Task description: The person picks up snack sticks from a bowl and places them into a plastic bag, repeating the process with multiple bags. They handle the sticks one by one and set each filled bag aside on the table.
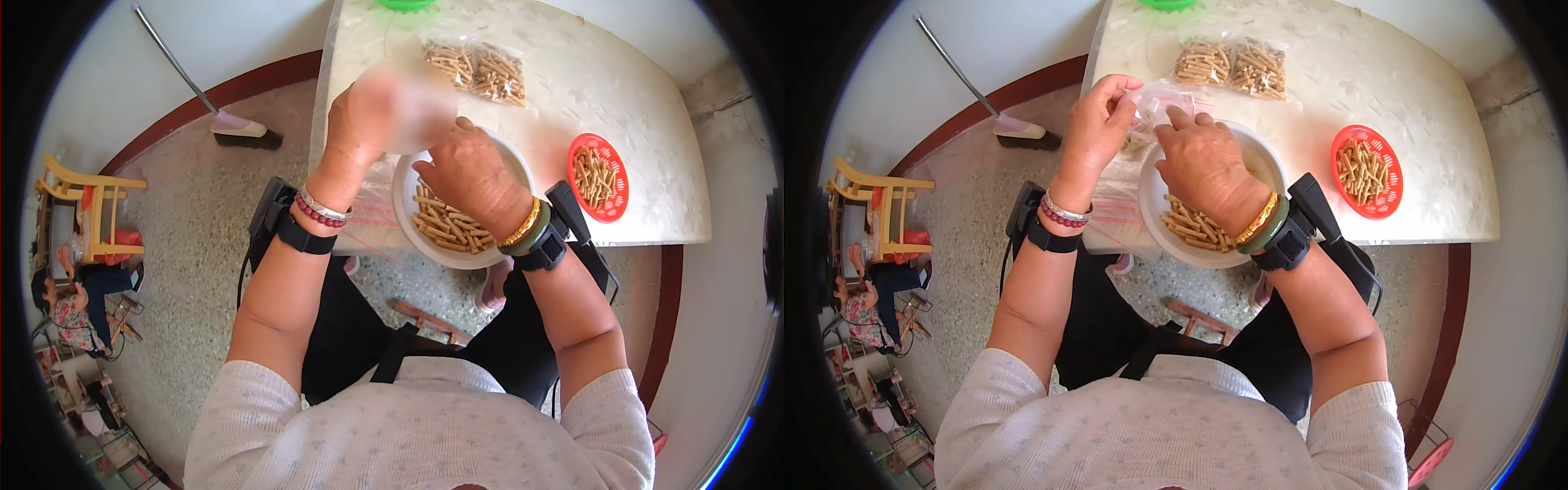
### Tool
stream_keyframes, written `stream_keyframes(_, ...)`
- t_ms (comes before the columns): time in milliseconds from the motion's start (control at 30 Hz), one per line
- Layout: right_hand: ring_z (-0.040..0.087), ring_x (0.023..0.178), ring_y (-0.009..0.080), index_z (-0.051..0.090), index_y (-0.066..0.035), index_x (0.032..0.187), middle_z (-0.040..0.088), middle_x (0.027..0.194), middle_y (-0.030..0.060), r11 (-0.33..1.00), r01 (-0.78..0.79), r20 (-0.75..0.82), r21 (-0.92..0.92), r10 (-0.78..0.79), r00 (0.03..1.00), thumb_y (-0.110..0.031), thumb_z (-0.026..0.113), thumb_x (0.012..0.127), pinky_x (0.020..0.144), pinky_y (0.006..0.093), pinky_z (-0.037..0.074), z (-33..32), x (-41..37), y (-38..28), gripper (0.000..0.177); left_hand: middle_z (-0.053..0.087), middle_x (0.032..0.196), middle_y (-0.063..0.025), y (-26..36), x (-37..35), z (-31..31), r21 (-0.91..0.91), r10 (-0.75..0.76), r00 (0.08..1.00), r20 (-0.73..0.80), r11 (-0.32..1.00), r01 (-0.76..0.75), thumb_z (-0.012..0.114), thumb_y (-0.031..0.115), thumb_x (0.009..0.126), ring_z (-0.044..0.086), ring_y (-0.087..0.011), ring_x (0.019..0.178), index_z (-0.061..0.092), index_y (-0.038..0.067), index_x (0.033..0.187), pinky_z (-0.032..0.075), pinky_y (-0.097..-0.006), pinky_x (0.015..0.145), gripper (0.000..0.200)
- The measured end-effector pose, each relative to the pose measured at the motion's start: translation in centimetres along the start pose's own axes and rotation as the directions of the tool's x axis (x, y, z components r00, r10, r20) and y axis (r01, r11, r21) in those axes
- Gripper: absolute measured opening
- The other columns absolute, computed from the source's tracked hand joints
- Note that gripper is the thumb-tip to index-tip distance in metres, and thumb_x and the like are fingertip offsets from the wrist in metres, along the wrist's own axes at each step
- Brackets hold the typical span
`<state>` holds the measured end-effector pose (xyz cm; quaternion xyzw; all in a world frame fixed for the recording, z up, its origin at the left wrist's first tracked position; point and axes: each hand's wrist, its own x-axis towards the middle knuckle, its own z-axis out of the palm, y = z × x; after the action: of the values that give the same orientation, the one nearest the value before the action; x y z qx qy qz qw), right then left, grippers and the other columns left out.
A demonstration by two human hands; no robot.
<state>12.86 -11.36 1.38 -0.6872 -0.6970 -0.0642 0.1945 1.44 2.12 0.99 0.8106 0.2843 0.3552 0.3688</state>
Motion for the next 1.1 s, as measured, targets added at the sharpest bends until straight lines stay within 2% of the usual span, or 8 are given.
stream_keyframes(100,0.066,0.087,0.0302,0.064,-0.004,0.097,0.054,0.121,0.0163,0.984,0.017,0.079,0.178,-0.032,0.996,-0.021,0.071,0.076,0.080,0.0414,0.052,0.1,0.0,0.2,0.028,0.050,0.064,0.0032,1.4,-0.1,-0.4,0.033,-0.040,0.998,0.048,0.999,0.038,0.064,0.004,0.083,0.046,-0.0053,0.060,0.063,0.005,0.105,0.042,-0.0251,0.056,0.022)
stream_keyframes(200,0.066,0.088,0.0322,0.060,-0.003,0.108,0.058,0.114,0.0183,0.988,-0.036,0.247,0.148,-0.001,0.969,-0.022,0.070,0.078,0.074,0.0418,0.054,-0.5,0.2,0.1,0.037,0.043,0.062,0.0032,1.6,-0.2,-0.3,0.040,-0.023,0.997,0.076,0.999,0.020,0.065,0.001,0.079,0.042,-0.0060,0.059,0.062,0.006,0.105,0.040,-0.0245,0.055,0.026)
stream_keyframes(400,0.065,0.083,0.0343,0.047,-0.004,0.127,0.064,0.094,0.0193,0.971,-0.238,0.154,0.004,0.234,0.960,-0.020,0.070,0.078,0.072,0.0409,0.054,-0.2,0.6,0.0,0.056,0.046,0.064,-0.0035,1.0,0.1,-0.1,0.267,0.268,0.962,-0.057,0.932,-0.244,0.063,-0.005,0.072,0.047,-0.0169,0.057,0.062,0.008,0.107,0.044,-0.0296,0.057,0.037)
stream_keyframes(533,0.067,0.084,0.0312,0.048,-0.004,0.126,0.065,0.092,0.0187,0.961,-0.271,0.192,-0.054,0.276,0.942,-0.023,0.064,0.083,0.070,0.0388,0.055,-0.4,0.7,-0.4,0.050,0.050,0.068,-0.0049,1.1,0.2,-0.1,0.267,0.304,0.945,-0.121,0.927,-0.264,0.061,-0.006,0.071,0.049,-0.0203,0.059,0.063,0.009,0.107,0.046,-0.0317,0.058,0.039)
stream_keyframes(633,0.067,0.083,0.0306,0.058,-0.003,0.115,0.065,0.093,0.0170,0.990,-0.138,0.099,0.004,0.136,0.986,-0.025,0.063,0.083,0.071,0.0396,0.055,0.1,0.1,0.2,0.039,0.051,0.070,-0.0053,1.0,-0.2,-0.1,0.265,0.221,0.974,-0.049,0.943,-0.201,0.063,-0.003,0.072,0.050,-0.0191,0.060,0.064,0.009,0.106,0.045,-0.0312,0.058,0.036)
stream_keyframes(800,0.067,0.081,0.0298,0.068,-0.005,0.084,0.066,0.091,0.0119,0.992,-0.123,0.225,-0.004,0.121,0.967,-0.030,0.063,0.084,0.071,0.0408,0.054,-1.3,0.2,0.1,0.025,0.052,0.071,-0.0061,0.7,-0.3,0.1,0.136,0.221,0.973,0.061,0.964,-0.228,0.067,0.002,0.076,0.050,-0.0187,0.060,0.067,0.006,0.096,0.044,-0.0298,0.057,0.021)
stream_keyframes(900,0.067,0.080,0.0296,0.068,-0.007,0.085,0.066,0.085,0.0117,0.988,-0.153,0.301,-0.012,0.149,0.942,-0.031,0.064,0.083,0.070,0.0404,0.054,-2.5,0.5,-0.2,0.025,0.062,0.081,-0.0130,1.0,-0.2,0.1,0.195,0.183,0.982,0.057,0.962,-0.190,0.065,-0.001,0.074,0.063,-0.0275,0.069,0.066,0.004,0.090,0.051,-0.0366,0.065,0.017)
stream_keyframes(1100,0.067,0.080,0.0298,0.067,-0.007,0.087,0.066,0.084,0.0111,0.995,-0.090,0.241,0.050,0.075,0.968,-0.030,0.064,0.083,0.070,0.0406,0.054,-2.4,0.2,-0.2,0.023,0.061,0.080,-0.0111,1.4,-0.2,0.6,0.215,0.274,0.959,-0.077,0.944,-0.252,0.065,0.000,0.075,0.062,-0.0281,0.068,0.067,0.005,0.089,0.051,-0.0349,0.062,0.015)
